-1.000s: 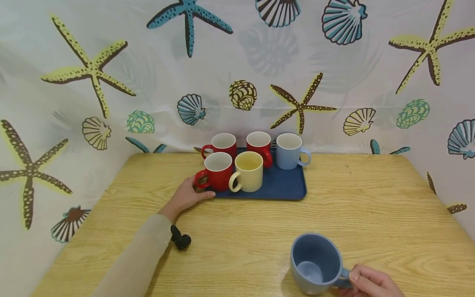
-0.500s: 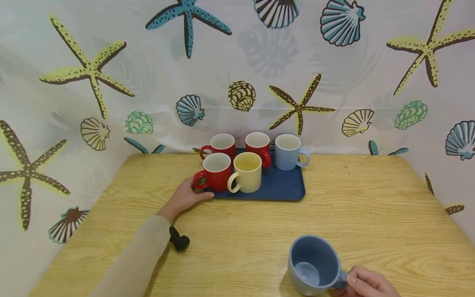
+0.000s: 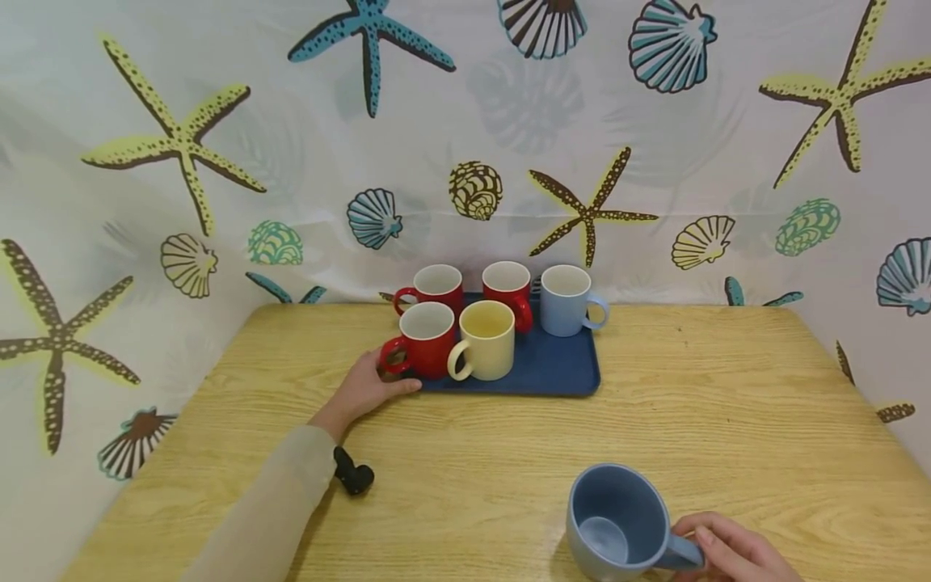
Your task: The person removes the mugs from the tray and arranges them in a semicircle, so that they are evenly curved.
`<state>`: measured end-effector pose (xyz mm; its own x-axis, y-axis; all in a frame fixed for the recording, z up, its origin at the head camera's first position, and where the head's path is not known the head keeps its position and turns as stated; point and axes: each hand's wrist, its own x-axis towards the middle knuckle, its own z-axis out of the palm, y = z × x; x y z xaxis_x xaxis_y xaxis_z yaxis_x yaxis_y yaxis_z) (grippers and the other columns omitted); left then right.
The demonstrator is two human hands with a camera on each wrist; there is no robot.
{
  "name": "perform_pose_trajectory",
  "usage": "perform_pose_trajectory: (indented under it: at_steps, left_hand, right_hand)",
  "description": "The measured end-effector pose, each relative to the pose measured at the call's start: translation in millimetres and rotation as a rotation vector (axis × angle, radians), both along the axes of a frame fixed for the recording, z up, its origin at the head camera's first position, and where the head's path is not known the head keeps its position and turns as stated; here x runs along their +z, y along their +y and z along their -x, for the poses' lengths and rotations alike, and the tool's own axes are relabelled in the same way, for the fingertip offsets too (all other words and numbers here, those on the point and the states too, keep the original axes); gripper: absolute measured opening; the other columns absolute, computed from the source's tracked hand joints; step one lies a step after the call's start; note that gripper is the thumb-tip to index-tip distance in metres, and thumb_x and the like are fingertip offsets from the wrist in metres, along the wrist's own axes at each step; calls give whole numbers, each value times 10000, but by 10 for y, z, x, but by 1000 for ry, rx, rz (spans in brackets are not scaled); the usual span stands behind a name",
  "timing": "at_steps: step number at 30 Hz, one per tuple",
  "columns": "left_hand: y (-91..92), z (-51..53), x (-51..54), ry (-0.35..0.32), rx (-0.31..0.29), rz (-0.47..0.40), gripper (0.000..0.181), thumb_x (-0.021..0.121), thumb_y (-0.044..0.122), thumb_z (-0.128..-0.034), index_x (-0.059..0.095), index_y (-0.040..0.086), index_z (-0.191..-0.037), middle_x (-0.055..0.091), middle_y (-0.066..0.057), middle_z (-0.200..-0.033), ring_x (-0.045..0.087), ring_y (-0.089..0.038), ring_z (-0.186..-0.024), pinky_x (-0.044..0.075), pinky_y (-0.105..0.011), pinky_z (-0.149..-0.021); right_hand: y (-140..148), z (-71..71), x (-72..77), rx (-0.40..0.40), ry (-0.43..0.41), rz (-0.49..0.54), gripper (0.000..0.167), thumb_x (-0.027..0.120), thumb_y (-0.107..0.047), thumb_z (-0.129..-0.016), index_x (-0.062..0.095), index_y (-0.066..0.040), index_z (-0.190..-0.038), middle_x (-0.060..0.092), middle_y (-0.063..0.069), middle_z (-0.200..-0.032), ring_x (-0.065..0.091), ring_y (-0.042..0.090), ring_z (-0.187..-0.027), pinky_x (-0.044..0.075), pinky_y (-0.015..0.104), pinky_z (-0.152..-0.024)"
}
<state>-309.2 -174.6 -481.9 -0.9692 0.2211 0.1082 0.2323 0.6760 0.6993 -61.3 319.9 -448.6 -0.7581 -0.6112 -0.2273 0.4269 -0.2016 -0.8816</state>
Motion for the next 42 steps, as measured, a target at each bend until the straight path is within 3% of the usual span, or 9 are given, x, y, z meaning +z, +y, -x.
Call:
perform_pose_trajectory:
  at_steps: [3,6,10,13,16,20,32,42]
  left_hand:
    - [2,-5,7,-7,6,-1,871,713,621,-671,464,151,-1361,423,-107,-1408,270,-370,-1329,215,-555,-1052]
    - [1,-8,19,-11,7,-3,867,715,611,-679,462,146,-1365,403,-121,-1420,251,-386,-1333,218,-568,-1044]
    - [-6,-8,27,-8,8,-2,843,722,591,-688,469,147,-1359,412,-115,-1415,247,-380,-1338,210,-564,-1049]
    - [-14,-9,26,-1,1,-5,848,720,592,-687,469,137,-1358,422,-115,-1408,242,-379,-1343,180,-564,-1060]
    - [-21,-10,17,-5,6,-4,878,712,625,-668,468,140,-1359,418,-114,-1410,241,-381,-1342,181,-563,-1060]
    - [-28,-9,4,-12,22,5,907,698,669,-642,472,154,-1354,426,-106,-1405,271,-375,-1324,233,-562,-1041]
    - [-15,-18,3,-16,22,6,895,699,659,-652,471,157,-1357,405,-118,-1418,293,-352,-1312,265,-554,-1029]
    - [-18,-10,-18,-5,25,9,873,694,662,-655,478,179,-1351,429,-95,-1404,305,-341,-1307,271,-549,-1028]
  right_hand:
    - [20,40,15,12,3,-10,364,276,-215,-1041,596,-163,-1207,615,47,-1103,647,255,-879,531,379,-761]
    - [40,106,47,24,56,-60,391,236,-202,-1046,587,-189,-1216,625,22,-1119,641,202,-873,535,347,-729]
    - [50,187,111,-43,164,-296,371,249,-219,-1045,592,-202,-1185,630,-11,-1107,607,177,-981,512,358,-740]
    - [26,246,161,-113,157,-478,335,308,-281,-1033,575,-154,-1190,622,-11,-1087,609,188,-954,495,346,-737]
    - [-14,296,191,-151,132,-546,387,340,-330,-1021,543,-66,-1216,614,32,-1096,614,223,-952,500,364,-770]
    - [-46,346,195,-146,163,-528,397,335,-324,-1023,540,-46,-1218,618,50,-1094,616,242,-952,504,373,-775]
    - [-77,594,138,-140,282,-323,326,297,-200,-1037,591,-145,-1168,656,23,-1055,639,207,-913,529,367,-752]
    - [-147,828,166,-141,347,-345,308,318,-217,-1034,572,-126,-1182,650,79,-1075,647,243,-921,525,384,-770]
